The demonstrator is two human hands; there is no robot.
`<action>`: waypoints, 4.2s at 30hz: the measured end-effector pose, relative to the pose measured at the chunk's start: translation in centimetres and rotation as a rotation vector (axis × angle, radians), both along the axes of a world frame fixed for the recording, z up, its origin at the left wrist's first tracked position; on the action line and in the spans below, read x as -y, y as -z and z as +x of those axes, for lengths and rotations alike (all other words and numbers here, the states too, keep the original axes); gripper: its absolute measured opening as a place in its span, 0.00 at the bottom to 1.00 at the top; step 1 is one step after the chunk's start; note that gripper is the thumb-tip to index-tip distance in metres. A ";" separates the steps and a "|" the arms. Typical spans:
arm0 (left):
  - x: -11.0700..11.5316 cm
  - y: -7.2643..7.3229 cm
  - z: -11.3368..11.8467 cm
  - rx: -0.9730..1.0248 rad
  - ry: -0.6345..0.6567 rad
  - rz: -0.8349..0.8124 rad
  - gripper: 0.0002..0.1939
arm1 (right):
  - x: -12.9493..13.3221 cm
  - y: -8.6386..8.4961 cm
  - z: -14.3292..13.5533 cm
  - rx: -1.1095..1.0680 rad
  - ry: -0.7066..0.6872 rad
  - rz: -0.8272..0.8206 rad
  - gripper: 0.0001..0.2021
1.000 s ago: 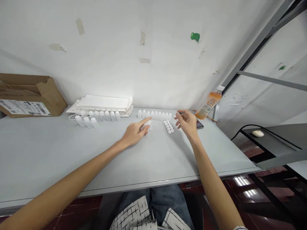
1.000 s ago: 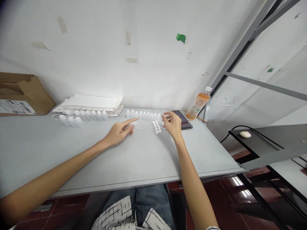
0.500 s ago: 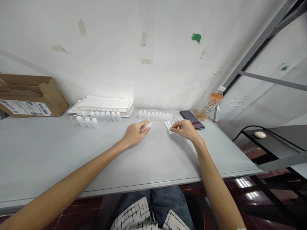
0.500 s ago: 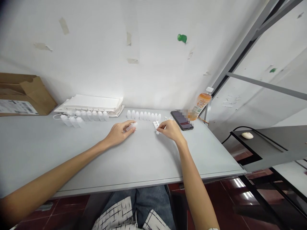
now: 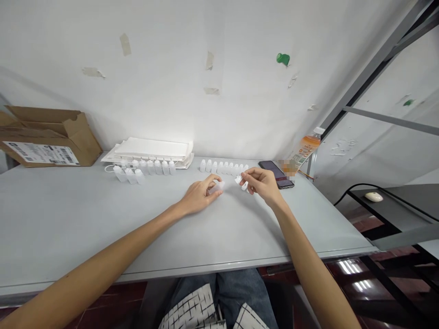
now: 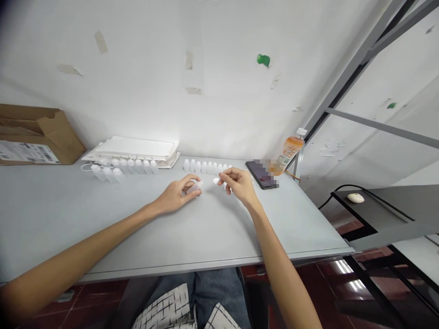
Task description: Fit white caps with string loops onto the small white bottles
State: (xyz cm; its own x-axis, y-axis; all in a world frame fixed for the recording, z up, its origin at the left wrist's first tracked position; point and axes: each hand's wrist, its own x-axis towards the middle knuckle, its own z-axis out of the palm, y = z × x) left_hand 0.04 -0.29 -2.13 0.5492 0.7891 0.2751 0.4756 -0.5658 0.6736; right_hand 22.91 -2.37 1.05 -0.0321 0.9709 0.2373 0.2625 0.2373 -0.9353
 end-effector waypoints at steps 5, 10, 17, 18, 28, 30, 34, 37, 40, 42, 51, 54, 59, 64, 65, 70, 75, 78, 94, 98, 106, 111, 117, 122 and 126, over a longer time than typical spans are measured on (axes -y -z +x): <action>0.5 0.2 0.2 0.002 0.055 -0.011 0.13 | 0.0 0.7 -1.7 -0.037 -0.074 -0.034 0.19; 0.5 0.4 0.2 0.080 0.085 -0.068 0.15 | 0.2 1.0 -2.7 -0.048 -0.148 -0.065 0.20; 0.5 0.4 0.3 0.171 0.073 -0.194 0.17 | 0.4 0.8 -2.7 -0.058 -0.216 -0.044 0.18; 0.5 0.4 0.3 0.184 0.073 -0.210 0.18 | 0.4 0.8 -2.7 -0.057 -0.221 -0.038 0.18; 0.0 1.1 0.4 0.217 0.044 -0.216 0.17 | 0.3 1.3 -2.5 0.078 -0.169 -0.001 0.12; -0.1 1.0 0.4 0.247 0.061 -0.252 0.18 | 0.2 1.3 -2.4 0.081 -0.171 0.003 0.11; -0.1 0.7 0.5 0.346 0.107 -0.417 0.21 | 0.2 1.4 -2.4 0.075 -0.170 0.032 0.10; -0.1 0.7 0.7 0.390 0.097 -0.471 0.22 | 0.2 1.6 -2.6 0.065 -0.154 0.063 0.09; -0.2 0.9 0.6 0.414 0.106 -0.468 0.22 | 0.2 1.8 -2.8 0.061 -0.139 0.082 0.10; -0.3 0.9 0.5 0.420 0.117 -0.470 0.22 | 0.2 1.9 -2.9 0.059 -0.139 0.084 0.12; 0.0 0.9 0.8 0.448 0.076 -0.407 0.14 | 0.2 2.0 -3.3 0.056 -0.175 -0.004 0.17; 0.2 0.9 0.8 0.445 0.048 -0.370 0.11 | 0.3 2.1 -3.6 0.041 -0.203 -0.019 0.18; 0.8 0.7 0.7 0.328 0.017 -0.248 0.10 | 0.3 2.4 -4.0 0.096 -0.185 -0.003 0.20; 1.0 0.7 0.7 0.277 0.015 -0.192 0.10 | 0.3 3.0 -4.4 0.310 -0.135 0.089 0.24; 1.1 0.8 0.8 0.264 0.016 -0.187 0.10 | 0.3 3.1 -4.5 0.351 -0.123 0.113 0.25; 1.5 0.7 1.3 0.194 -0.041 -0.136 0.08 | 0.4 2.7 -4.4 0.297 -0.148 0.042 0.28; 1.7 0.2 1.4 0.236 -0.062 -0.121 0.08 | 0.9 1.0 -4.0 -0.032 -0.309 -0.076 0.20; 1.6 0.3 1.3 0.252 -0.060 -0.122 0.07 | 1.0 0.9 -4.0 -0.055 -0.326 -0.097 0.20; 1.4 -0.2 0.8 0.060 -0.189 0.067 0.05 | 1.1 2.2 -4.9 0.233 -0.252 0.027 0.16; 1.6 0.0 0.9 -0.001 -0.184 0.106 0.06 | 0.9 2.6 -5.0 0.343 -0.261 0.057 0.22; 1.3 -0.4 0.8 0.047 -0.206 0.015 0.05 | 1.1 2.5 -5.2 0.293 -0.267 0.069 0.17; 1.7 -0.5 0.9 0.062 -0.164 -0.005 0.05 | 1.0 2.6 -5.1 0.309 -0.265 0.061 0.22; 1.6 -0.9 0.9 0.200 -0.162 -0.096 0.06 | 1.3 2.4 -5.1 0.221 -0.294 0.083 0.13; 1.8 -0.7 1.1 0.213 -0.182 -0.041 0.04 | 1.3 2.1 -5.2 0.294 -0.256 0.120 0.19; 1.5 -1.2 1.2 0.412 -0.069 -0.376 0.08 | 1.2 2.3 -5.0 0.284 -0.241 0.148 0.20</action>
State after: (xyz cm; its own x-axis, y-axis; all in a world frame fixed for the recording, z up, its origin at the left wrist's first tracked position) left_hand 1.28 -1.76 -0.89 0.3995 0.9046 0.1485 0.1584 -0.2277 0.9608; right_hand 17.89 -3.58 -1.20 -0.3392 0.8835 0.3232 0.4259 0.4505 -0.7846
